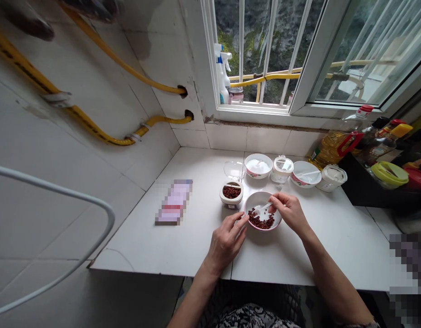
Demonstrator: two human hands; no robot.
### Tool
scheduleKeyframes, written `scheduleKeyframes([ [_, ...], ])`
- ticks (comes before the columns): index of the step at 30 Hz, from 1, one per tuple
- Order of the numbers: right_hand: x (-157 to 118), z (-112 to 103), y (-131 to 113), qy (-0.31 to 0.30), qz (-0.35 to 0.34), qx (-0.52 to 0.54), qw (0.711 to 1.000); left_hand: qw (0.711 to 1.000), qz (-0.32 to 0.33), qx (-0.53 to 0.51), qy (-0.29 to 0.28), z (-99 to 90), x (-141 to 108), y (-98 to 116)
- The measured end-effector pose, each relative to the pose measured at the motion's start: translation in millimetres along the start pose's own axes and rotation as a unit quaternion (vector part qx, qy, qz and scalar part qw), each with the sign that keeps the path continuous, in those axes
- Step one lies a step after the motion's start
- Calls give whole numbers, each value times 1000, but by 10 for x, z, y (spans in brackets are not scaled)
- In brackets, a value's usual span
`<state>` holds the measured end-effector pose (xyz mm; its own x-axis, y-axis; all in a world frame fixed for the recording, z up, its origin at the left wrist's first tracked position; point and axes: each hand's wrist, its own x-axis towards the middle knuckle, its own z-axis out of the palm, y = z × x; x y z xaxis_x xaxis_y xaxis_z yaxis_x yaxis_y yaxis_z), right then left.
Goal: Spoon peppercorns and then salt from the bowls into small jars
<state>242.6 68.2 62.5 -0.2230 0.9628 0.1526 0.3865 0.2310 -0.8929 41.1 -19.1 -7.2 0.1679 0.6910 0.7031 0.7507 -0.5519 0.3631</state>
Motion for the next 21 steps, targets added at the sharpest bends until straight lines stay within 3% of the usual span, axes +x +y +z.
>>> scheduleKeyframes([
  [3,4,9,-1,5,-7,-7,1000,1000,-1,-1,-1,-5,1,0],
  [8,22,-14,16,-22,44,74,996,1000,-5,-2,-7,-14,0,0],
  [15,85,-17,49,-12,65,133,989,1000,-2,-3,-2,-17,5,3],
  [21,111,133,-168,46,-19,124,991,1000,2,-6,-2,-11,6,-2],
])
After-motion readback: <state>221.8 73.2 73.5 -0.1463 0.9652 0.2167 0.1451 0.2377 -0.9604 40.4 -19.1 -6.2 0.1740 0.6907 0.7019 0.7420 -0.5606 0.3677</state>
